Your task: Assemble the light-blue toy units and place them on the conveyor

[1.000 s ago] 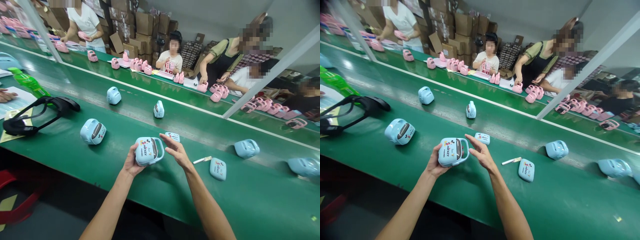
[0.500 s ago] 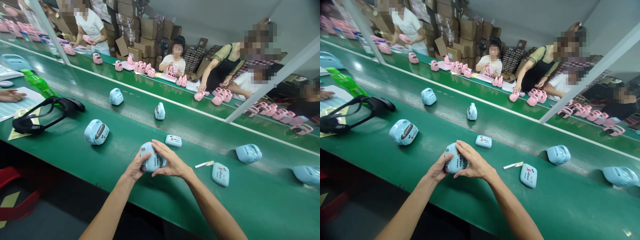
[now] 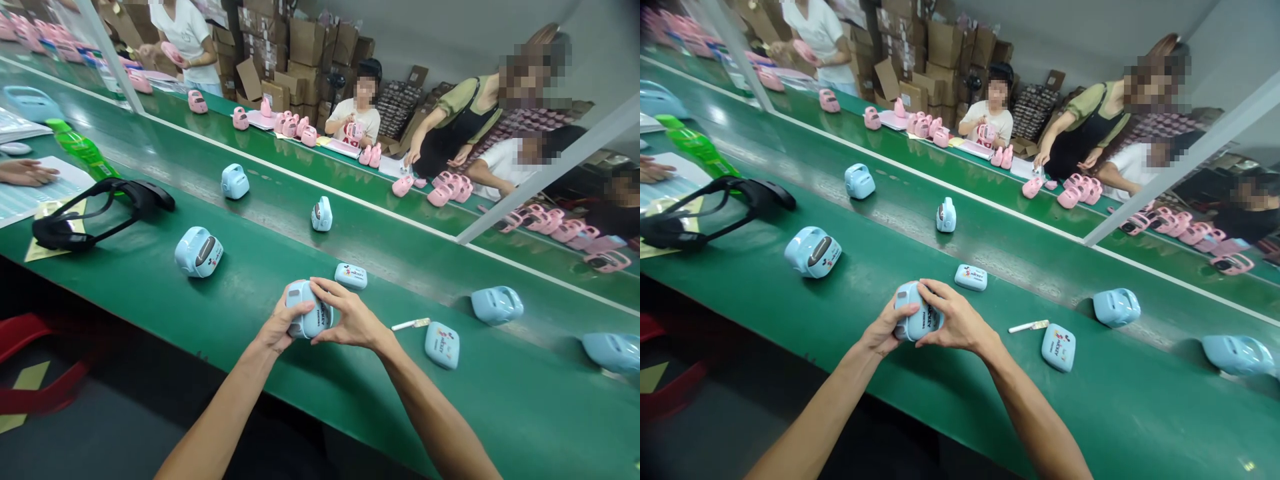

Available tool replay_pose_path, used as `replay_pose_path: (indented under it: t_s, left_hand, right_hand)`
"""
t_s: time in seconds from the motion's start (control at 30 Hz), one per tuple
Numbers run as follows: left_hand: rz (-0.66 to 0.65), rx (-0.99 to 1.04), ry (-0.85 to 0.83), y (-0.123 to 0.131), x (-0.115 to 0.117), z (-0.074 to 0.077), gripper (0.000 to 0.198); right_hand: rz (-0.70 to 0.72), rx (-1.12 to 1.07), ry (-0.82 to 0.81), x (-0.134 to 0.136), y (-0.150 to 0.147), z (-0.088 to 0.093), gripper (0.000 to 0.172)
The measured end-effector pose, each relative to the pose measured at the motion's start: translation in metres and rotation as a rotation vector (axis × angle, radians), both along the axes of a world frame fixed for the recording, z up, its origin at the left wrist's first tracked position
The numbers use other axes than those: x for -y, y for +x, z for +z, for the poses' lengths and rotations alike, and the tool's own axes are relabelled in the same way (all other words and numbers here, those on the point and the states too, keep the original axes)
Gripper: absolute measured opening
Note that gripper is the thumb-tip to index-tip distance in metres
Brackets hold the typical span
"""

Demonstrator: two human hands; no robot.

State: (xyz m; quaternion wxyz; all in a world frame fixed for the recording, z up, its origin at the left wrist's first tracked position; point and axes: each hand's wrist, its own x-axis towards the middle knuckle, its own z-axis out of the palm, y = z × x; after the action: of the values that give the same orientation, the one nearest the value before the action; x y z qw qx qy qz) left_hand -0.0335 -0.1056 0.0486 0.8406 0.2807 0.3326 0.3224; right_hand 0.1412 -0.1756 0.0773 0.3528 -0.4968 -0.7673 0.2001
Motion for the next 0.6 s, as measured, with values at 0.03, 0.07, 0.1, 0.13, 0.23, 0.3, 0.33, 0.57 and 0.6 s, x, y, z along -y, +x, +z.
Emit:
replay_pose_path:
  t_s: [0.03, 0.07, 0.1, 0.13, 0.23, 0.3, 0.33, 0.57, 0.6]
  left_hand:
    - [0.011, 0.005, 0.000, 0.001, 0.000, 0.000, 0.068]
    - [0.020, 0.008, 0.000, 0.001, 0.000, 0.001, 0.068]
    - [0.025, 0.010, -0.003, 0.001, 0.001, 0.001, 0.067]
    - [0.026, 0.011, -0.011, 0.002, 0.001, 0.002, 0.066]
    - [0.034, 0.002, -0.050, 0.002, 0.001, 0.001, 0.063]
    - [0.046, -0.014, -0.091, 0.004, 0.000, -0.002, 0.062]
    - [0.051, -0.021, -0.111, 0.005, 0.000, -0.005, 0.061]
    - [0.128, 0.121, -0.040, 0.006, -0.007, -0.021, 0.071]
    - [0.143, 0.141, 0.006, 0.004, -0.009, -0.022, 0.074]
  right_hand:
    - [-0.010, -0.018, -0.008, 0.001, -0.001, -0.001, 0.113]
    - [-0.019, -0.037, -0.014, 0.001, -0.002, -0.002, 0.113]
    - [-0.028, -0.054, -0.020, 0.002, -0.003, -0.003, 0.114]
    - [-0.036, -0.070, -0.027, 0.002, -0.004, -0.005, 0.114]
    - [-0.054, -0.098, -0.051, 0.001, -0.008, -0.012, 0.116]
    - [-0.070, -0.122, -0.074, -0.002, -0.009, -0.017, 0.117]
    - [-0.076, -0.139, -0.087, -0.003, -0.010, -0.018, 0.117]
    - [-0.173, -0.508, -0.136, -0.002, -0.017, -0.027, 0.115]
    - [-0.271, -0.655, -0.142, -0.001, -0.022, -0.032, 0.112]
